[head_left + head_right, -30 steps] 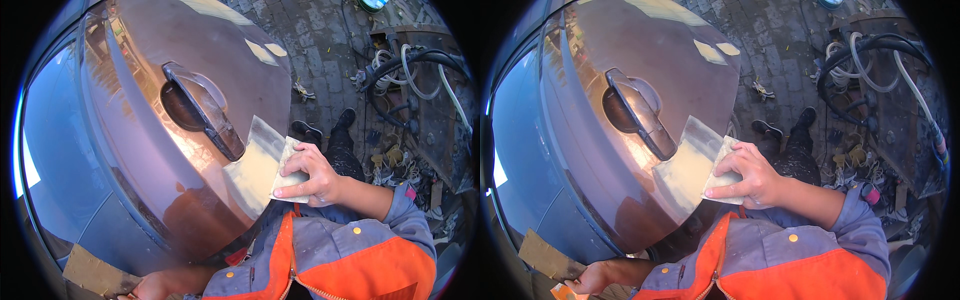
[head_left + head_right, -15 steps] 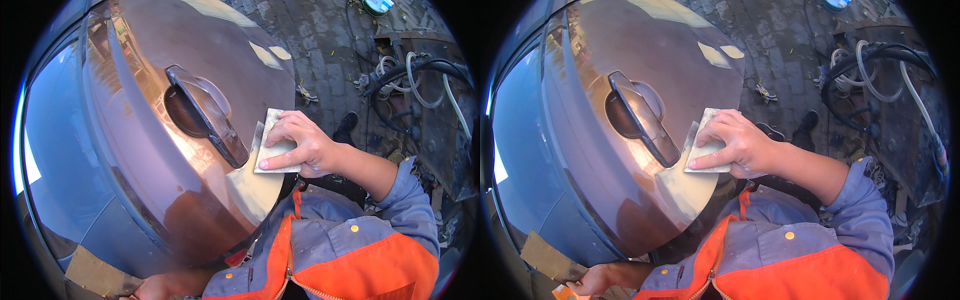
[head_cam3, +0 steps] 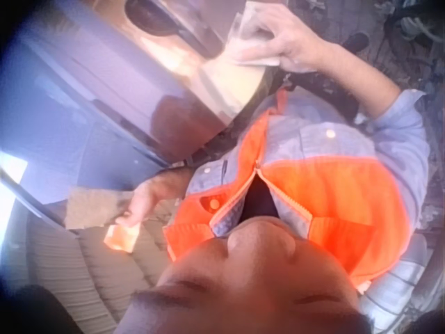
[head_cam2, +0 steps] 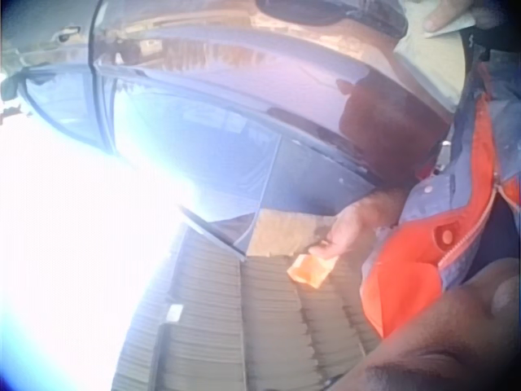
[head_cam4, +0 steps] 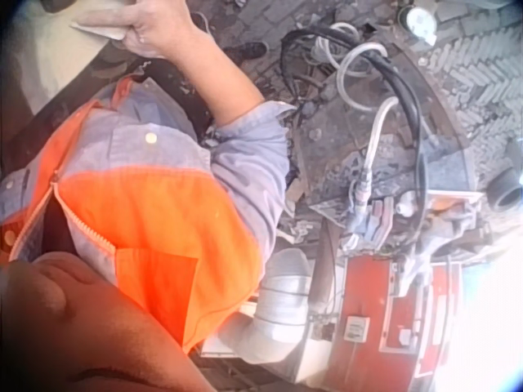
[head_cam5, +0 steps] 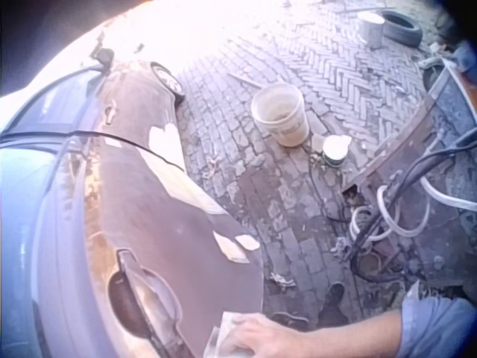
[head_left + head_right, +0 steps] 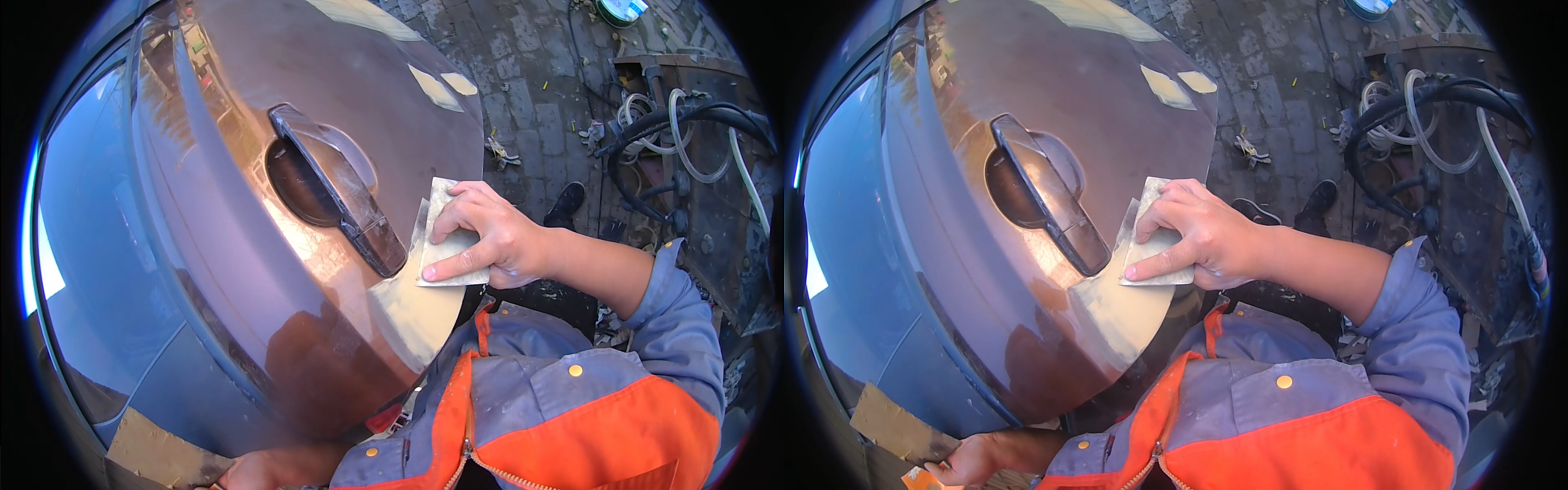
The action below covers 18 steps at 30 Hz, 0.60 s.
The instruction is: The person applies body filler to a car's side panel using a putty knife. They spread the filler over several areas, including around the door handle, and smooth the surface.
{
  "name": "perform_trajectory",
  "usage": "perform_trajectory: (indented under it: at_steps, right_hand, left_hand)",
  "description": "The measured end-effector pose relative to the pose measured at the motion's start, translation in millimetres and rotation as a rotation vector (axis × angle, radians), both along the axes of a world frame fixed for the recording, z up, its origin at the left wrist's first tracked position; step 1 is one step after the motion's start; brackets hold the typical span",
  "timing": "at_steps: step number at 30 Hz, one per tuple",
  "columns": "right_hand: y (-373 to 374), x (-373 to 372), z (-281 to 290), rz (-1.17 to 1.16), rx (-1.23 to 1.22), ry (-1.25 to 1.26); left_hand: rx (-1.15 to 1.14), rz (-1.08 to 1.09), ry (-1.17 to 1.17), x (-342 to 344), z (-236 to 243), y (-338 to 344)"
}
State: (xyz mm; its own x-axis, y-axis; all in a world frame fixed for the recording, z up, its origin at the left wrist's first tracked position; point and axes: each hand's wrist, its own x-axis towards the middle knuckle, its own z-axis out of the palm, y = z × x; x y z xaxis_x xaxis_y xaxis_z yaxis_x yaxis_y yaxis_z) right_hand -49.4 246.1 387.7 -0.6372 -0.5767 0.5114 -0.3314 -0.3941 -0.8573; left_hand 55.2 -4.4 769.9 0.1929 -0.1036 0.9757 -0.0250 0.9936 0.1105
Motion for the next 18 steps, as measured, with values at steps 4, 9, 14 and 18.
perform_trajectory:
  at_steps: [4, 9, 14, 18]
  right_hand:
    - [6.3, 15.6, -2.9, -0.019, -0.005, -0.046]
    - [16.3, 32.2, -2.2, -0.039, -0.004, -0.091]
    - [24.7, 52.4, -3.7, -0.072, 0.003, -0.118]
    - [33.3, 64.9, -2.9, -0.067, 0.035, -0.121]
  left_hand:
    - [-0.002, 0.007, -0.003, 0.9, 0.8, -0.3]
    - [0.003, 0.006, -0.01, -1.0, 0.3, -1.5]
    - [0.005, 0.007, -0.015, -2.2, -0.9, -2.1]
    - [0.007, 0.008, -0.016, -3.6, -1.9, -2.9]
